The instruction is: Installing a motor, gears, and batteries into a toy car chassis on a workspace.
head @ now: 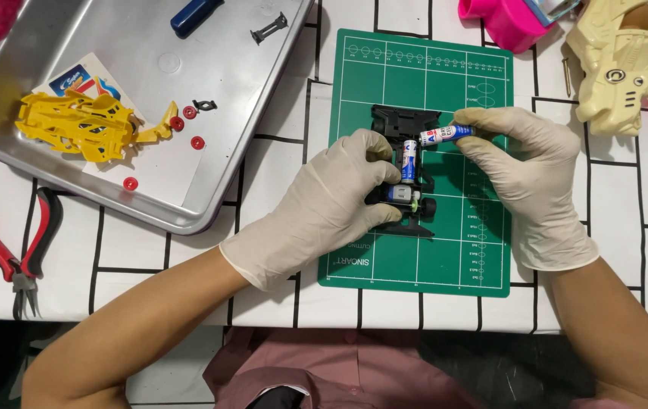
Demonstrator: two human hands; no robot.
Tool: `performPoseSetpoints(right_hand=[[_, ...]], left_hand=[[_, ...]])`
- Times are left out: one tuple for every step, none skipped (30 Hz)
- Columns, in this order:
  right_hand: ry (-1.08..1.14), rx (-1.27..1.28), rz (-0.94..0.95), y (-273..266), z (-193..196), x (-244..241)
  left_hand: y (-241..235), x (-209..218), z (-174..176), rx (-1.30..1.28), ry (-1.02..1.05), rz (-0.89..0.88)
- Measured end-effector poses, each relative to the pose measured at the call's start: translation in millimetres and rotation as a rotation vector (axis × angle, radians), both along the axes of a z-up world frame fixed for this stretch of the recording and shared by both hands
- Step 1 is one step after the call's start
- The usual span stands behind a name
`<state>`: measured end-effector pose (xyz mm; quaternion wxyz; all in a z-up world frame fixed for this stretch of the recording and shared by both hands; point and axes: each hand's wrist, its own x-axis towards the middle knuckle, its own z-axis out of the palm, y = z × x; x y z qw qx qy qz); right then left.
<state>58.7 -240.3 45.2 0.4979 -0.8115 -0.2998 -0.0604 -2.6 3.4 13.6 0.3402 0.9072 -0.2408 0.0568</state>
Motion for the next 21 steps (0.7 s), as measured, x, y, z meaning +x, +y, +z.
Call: performPoseSetpoints(right_hand=[[0.039,0.021,-0.013,0.9,0.3,-0.5],[0.037,0.021,-0.013,1.4,0.4,-0.6],[0.070,0.039,-0.028,1.9,0.6,-0.6],[0.104,0.056,-0.042,2.7,0.6,-0.8],[0.102,0.056,-0.042,3.1,0.8,-1.4],[0.115,0.068,-0.058,3.4,1.1,-1.9],[0.129,0.080,-0.074,3.7,1.3,-2.2],[0.127,0.080,-0.074,3.4,1.5,-1.9],[0.089,0.048,-0.056,3.0,1.6,-1.4],[0.051,0.016,-0.037,2.5,1.5,-1.2],[0.050,0.015,-0.038,2.5,2.3,-2.0],[0.054,-0.004,-0.030,2.9,3.0,-2.4],[0.057,-0.024,-0.023,3.3,3.7,-2.8],[0.057,-0.024,-0.022,3.5,3.1,-2.7],[0.056,-0.016,-0.007,3.8,2.4,-2.6],[0.054,-0.008,0.007,4.0,1.9,-2.1],[0.053,-0.009,0.009,4.7,3.3,-2.5],[0.067,-0.005,0.012,5.4,4.4,-3.1],[0.080,-0.001,0.015,5.9,5.6,-3.7],[0.080,-0.001,0.015,5.9,5.0,-3.6],[0.096,0.014,0.018,5.8,4.4,-3.5]], left_hand=[[0.0,0.2,-1.8,-0.028,0.024,0.009],[-0.2,-0.2,-1.1,-0.028,0.022,0.009],[-0.4,-0.6,-0.4,-0.030,0.015,0.005],[-0.4,-1.2,0.2,-0.031,0.008,0.001],[-1.3,-1.8,0.9,-0.031,0.006,0.002],[-2.3,-2.4,1.6,-0.021,0.022,0.000],[-3.3,-2.8,2.3,-0.012,0.037,-0.003],[-2.8,-3.9,1.8,-0.013,0.036,-0.003],[-2.4,-4.7,1.3,-0.026,0.020,-0.018],[-2.1,-5.9,0.6,-0.040,0.004,-0.034],[-2.5,-6.4,1.5,-0.041,0.004,-0.034],[-2.4,-6.8,2.4,-0.043,0.011,-0.025],[-2.3,-7.2,3.4,-0.045,0.018,-0.016],[-2.2,-7.3,4.6,-0.046,0.018,-0.015],[-2.0,-7.2,5.8,-0.064,0.016,-0.016],[-1.9,-7.0,7.2,-0.083,0.013,-0.017],[-2.0,-6.9,7.2,-0.083,0.012,-0.016],[-2.2,-7.0,7.1,-0.080,0.023,-0.015],[-2.5,-7.0,7.0,-0.077,0.035,-0.014],[-2.9,-6.7,5.6,-0.077,0.034,-0.014],[-3.3,-6.2,4.3,-0.061,0.043,-0.006]])
